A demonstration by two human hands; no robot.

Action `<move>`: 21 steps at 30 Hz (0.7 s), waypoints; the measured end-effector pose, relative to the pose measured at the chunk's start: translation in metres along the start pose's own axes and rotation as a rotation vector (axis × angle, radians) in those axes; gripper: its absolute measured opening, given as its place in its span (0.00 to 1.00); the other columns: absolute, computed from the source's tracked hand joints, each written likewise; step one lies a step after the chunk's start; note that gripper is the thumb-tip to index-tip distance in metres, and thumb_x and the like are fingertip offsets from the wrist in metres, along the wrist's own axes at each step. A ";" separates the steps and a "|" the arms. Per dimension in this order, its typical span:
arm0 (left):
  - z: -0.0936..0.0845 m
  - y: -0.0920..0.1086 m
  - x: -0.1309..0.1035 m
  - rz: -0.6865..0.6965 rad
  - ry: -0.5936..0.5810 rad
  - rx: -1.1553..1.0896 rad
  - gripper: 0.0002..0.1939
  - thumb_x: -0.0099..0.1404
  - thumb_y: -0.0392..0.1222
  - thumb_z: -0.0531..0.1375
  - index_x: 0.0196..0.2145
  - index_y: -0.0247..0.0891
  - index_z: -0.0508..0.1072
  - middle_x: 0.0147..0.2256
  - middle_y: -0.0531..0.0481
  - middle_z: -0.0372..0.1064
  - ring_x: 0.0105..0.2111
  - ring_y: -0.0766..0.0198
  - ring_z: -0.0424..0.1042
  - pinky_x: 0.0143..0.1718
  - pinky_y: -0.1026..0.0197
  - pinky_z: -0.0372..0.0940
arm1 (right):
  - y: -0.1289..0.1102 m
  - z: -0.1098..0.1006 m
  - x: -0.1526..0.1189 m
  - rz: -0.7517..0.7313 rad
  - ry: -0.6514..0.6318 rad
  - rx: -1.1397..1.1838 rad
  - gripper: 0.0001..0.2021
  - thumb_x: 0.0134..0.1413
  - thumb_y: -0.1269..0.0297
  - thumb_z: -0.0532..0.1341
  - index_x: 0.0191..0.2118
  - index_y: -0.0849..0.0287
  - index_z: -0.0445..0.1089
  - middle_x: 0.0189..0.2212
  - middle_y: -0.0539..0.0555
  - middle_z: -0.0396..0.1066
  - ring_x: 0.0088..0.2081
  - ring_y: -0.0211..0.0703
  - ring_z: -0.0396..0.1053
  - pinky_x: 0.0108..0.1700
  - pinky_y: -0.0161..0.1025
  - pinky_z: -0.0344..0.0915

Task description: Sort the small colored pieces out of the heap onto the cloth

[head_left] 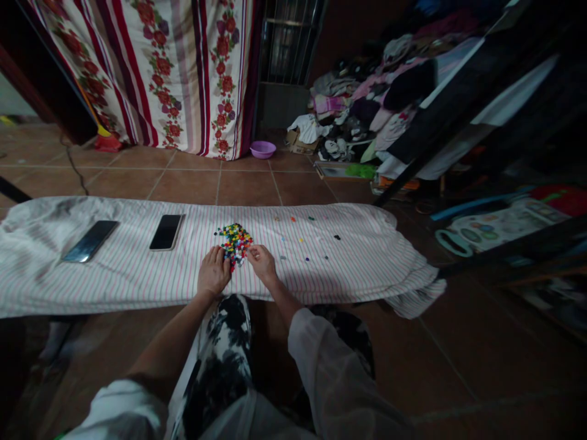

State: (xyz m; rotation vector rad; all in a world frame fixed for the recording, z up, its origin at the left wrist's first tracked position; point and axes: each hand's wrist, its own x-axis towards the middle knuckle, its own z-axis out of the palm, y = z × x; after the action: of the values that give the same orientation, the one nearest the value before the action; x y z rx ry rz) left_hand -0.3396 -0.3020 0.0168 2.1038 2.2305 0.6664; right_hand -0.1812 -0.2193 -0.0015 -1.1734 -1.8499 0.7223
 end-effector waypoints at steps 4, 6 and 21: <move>-0.001 0.002 0.000 -0.020 0.008 -0.001 0.21 0.64 0.42 0.47 0.52 0.35 0.66 0.56 0.37 0.65 0.62 0.51 0.55 0.62 0.44 0.52 | 0.000 -0.005 -0.009 0.061 0.032 0.032 0.07 0.54 0.64 0.57 0.38 0.55 0.69 0.35 0.50 0.74 0.35 0.38 0.72 0.39 0.35 0.69; -0.002 0.003 0.000 -0.018 0.006 0.009 0.20 0.64 0.42 0.47 0.51 0.36 0.67 0.55 0.37 0.65 0.62 0.51 0.55 0.62 0.44 0.52 | 0.000 -0.013 -0.015 0.066 0.050 0.021 0.07 0.54 0.64 0.57 0.38 0.55 0.70 0.34 0.50 0.74 0.34 0.38 0.72 0.38 0.35 0.69; -0.002 0.001 -0.001 0.015 0.003 0.053 0.18 0.65 0.42 0.46 0.47 0.36 0.69 0.55 0.38 0.65 0.62 0.51 0.55 0.61 0.45 0.52 | 0.043 -0.089 -0.036 0.100 0.239 -0.170 0.11 0.55 0.65 0.55 0.37 0.59 0.74 0.37 0.57 0.71 0.35 0.42 0.68 0.45 0.41 0.67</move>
State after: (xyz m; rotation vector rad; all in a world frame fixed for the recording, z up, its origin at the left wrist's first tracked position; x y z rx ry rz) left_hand -0.3393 -0.3038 0.0189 2.1473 2.2612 0.6180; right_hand -0.0767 -0.2313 -0.0026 -1.4053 -1.6865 0.4625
